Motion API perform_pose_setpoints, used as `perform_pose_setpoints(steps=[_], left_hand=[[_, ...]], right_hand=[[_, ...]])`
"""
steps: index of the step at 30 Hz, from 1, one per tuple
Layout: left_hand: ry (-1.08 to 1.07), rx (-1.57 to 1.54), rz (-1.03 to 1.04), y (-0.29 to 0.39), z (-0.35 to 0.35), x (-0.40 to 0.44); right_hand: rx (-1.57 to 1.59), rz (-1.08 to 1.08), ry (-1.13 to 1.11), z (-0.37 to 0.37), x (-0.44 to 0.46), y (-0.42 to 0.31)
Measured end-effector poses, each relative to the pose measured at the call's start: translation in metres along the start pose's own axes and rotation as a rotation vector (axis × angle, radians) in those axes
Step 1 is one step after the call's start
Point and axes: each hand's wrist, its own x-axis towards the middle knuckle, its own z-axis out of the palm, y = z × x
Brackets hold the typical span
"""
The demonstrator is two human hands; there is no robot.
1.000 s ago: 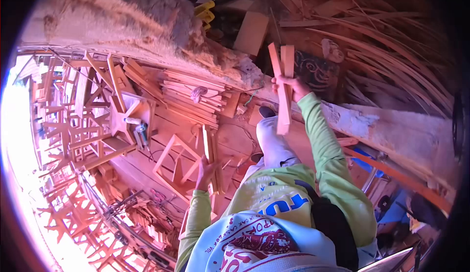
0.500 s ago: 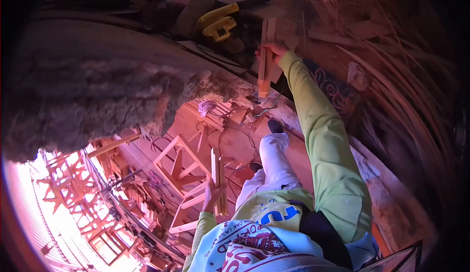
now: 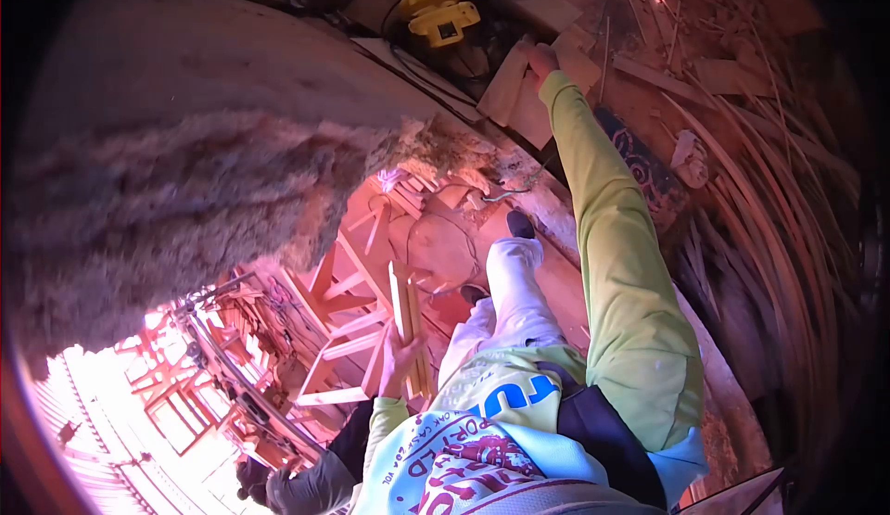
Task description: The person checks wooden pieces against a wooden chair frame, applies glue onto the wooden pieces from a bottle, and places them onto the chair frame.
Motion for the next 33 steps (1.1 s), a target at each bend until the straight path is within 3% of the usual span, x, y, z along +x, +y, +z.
perform_pose_setpoints(steps=[3,5,7,9,10,11,12,14,16,18,19,20,21,23,24,25,29,31,33], left_hand=[[-0.010,-0.034,-0.004,0.007,-0.009,0.000],[0.029,-0.045,-0.012,0.007,-0.021,0.003],[0.082,-0.052,0.073,0.032,-0.027,-0.004],[0.125,-0.272,0.226,-0.008,-0.041,0.017],[0.070,-0.325,0.237,0.003,-0.044,0.018],[0.033,-0.384,0.237,0.037,-0.046,0.014],[-0.052,-0.498,0.110,0.097,-0.045,-0.009],[-0.024,-0.531,0.022,0.105,-0.051,-0.015],[-0.052,-0.626,0.077,0.115,-0.051,-0.025],[-0.212,-0.683,0.139,0.097,-0.044,-0.014],[-0.071,-0.450,0.190,0.084,-0.039,-0.010],[0.018,-0.373,0.389,0.049,-0.025,0.007],[0.108,-0.137,0.290,0.037,-0.027,0.010],[0.074,-0.065,0.138,0.026,-0.028,0.008],[0.178,-0.031,0.238,0.012,-0.020,0.011],[0.271,0.008,0.326,-0.004,-0.014,0.006],[0.222,-0.448,0.177,-0.041,-0.056,-0.004],[0.129,-0.848,0.329,-0.066,-0.087,-0.009],[0.157,-0.795,0.331,-0.073,-0.119,-0.033]], right_hand=[[0.086,0.059,0.141,-0.020,-0.015,0.011],[0.193,-0.020,0.373,-0.022,-0.031,0.036],[0.216,-0.078,0.184,-0.039,-0.098,0.055],[0.182,-0.060,-0.047,-0.045,-0.183,0.072],[0.252,0.037,-0.364,-0.048,-0.245,0.058],[0.225,0.184,-0.525,-0.035,-0.313,0.024],[0.336,0.443,-0.728,-0.022,-0.353,0.029],[0.346,0.601,-0.912,0.026,-0.428,0.039],[0.442,0.681,-0.994,0.079,-0.485,0.041],[0.607,0.777,-1.129,0.121,-0.514,0.052],[0.626,0.806,-1.121,0.140,-0.532,0.046],[0.641,0.886,-1.118,0.144,-0.529,0.075],[0.653,0.969,-1.111,0.143,-0.520,0.103],[0.778,1.021,-1.044,0.152,-0.522,0.111],[0.580,0.978,-0.976,0.167,-0.536,0.091],[0.524,0.961,-1.055,0.178,-0.540,0.096],[0.513,0.876,-0.962,0.214,-0.565,0.107],[0.545,0.841,-0.971,0.241,-0.581,0.111],[0.510,0.784,-1.122,0.272,-0.601,0.101]])
